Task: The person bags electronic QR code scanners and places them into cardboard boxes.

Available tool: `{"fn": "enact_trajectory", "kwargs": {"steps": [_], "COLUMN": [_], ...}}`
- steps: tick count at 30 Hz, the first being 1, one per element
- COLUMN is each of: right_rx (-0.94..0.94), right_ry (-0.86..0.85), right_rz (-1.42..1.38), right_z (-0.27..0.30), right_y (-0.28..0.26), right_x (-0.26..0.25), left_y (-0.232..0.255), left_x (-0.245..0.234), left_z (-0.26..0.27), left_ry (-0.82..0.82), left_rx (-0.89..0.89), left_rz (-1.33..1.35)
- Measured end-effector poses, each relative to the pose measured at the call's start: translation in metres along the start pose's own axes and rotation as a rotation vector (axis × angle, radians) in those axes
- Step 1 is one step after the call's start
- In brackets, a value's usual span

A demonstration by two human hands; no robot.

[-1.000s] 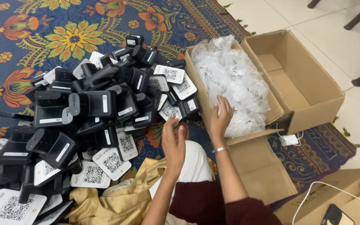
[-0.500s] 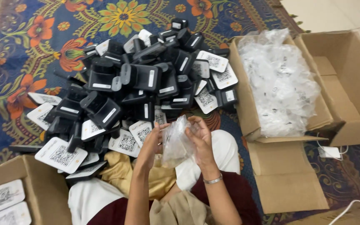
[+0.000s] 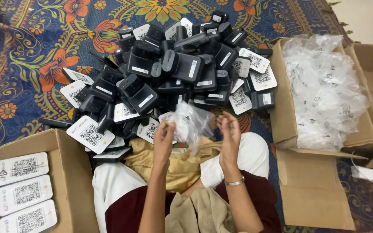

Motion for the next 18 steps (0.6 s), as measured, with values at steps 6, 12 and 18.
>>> {"fn": "enact_trajectory", "kwargs": {"steps": [6,12,18], "right_rx": [0.092,0.085,0.026], "right_ry": [-0.136,-0.183,-0.22], "right_rz": [0.025,-0.148,-0.354], "right_z": [0.001,0.005,-0.01], "right_y": [0.029,0.049,0.012], "right_x": [0.008,0.012,-0.018], "left_y": [0.041,0.058,0.079], "left_x": [-0.023,-0.005,-0.024], "left_z": [0.01,0.012,0.018], "left_ry": [0.277,0.239,0.279], "left_rx": [0.26,0.136,0.389], "left_rz": [-0.213,-0.44,-0.512]}}
Point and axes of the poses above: each hand's wrist, its own z-axis away from the middle knuckle, its own x-axis out of the palm, y = z × x, the point moved 10 cm from there along -z, towards the middle knuckle, and after that the axes turned 3 degrees about -z, right-handed, at the moved point
